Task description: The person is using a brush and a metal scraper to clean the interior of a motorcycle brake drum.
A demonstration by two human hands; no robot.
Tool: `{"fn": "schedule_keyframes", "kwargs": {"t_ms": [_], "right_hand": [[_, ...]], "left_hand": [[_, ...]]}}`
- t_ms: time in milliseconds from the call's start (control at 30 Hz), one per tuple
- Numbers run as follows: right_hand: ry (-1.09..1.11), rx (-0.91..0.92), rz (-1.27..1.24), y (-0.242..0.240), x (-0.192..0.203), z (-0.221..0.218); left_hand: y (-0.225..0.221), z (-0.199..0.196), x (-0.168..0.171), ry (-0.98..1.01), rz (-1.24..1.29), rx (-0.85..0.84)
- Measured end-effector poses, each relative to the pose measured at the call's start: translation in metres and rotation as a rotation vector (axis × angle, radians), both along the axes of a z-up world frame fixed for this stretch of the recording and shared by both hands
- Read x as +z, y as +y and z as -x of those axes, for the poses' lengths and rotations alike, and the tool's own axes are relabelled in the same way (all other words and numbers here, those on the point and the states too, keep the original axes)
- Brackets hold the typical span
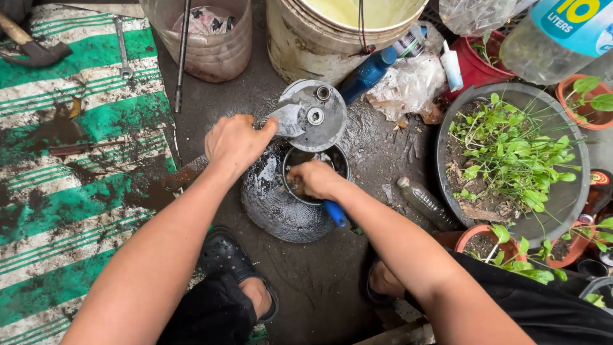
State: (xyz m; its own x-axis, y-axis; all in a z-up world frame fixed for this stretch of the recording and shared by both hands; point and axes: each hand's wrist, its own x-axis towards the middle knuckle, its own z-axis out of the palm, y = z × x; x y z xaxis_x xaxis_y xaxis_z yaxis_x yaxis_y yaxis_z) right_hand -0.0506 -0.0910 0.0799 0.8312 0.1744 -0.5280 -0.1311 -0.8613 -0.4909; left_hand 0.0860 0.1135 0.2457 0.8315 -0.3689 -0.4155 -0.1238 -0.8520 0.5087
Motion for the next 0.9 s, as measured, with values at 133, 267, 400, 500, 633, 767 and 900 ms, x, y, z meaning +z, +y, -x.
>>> {"fn": "schedule_keyframes", "kwargs": {"t_ms": [133,267,400,500,633,767,900], "right_hand": [[0.02,-0.439,-0.525,-0.039,0.056,0.033],[0.039,-1.034,-0.886,-0.087,0.044,0.057],[-0.131,-0.901,-0.753,-0.116,0.018,0.065],[-0.152,-0.741,-0.626,-0.09,0.042,0.065],[-0.424,-0.588,-0.283,-0.064,0.034,0.068],[-0.585,-0.517,-0.034,-0.043,0.041,0.07],[-0.565,-0.44,0.191,-0.042,0.046,0.071]], "left_hand": [[0.0,0.017,0.001,-0.001,0.033,0.029],[-0.003,0.04,-0.019,0.117,-0.005,0.02],[-0.012,0.072,-0.022,0.211,-0.031,-0.004],[-0.018,0.081,-0.042,0.253,-0.064,-0.031],[-0.023,0.071,-0.05,0.284,-0.093,-0.118],[-0.038,0.067,-0.07,0.229,-0.069,-0.164],[-0.044,0.072,-0.089,0.151,-0.08,-0.33]]}}
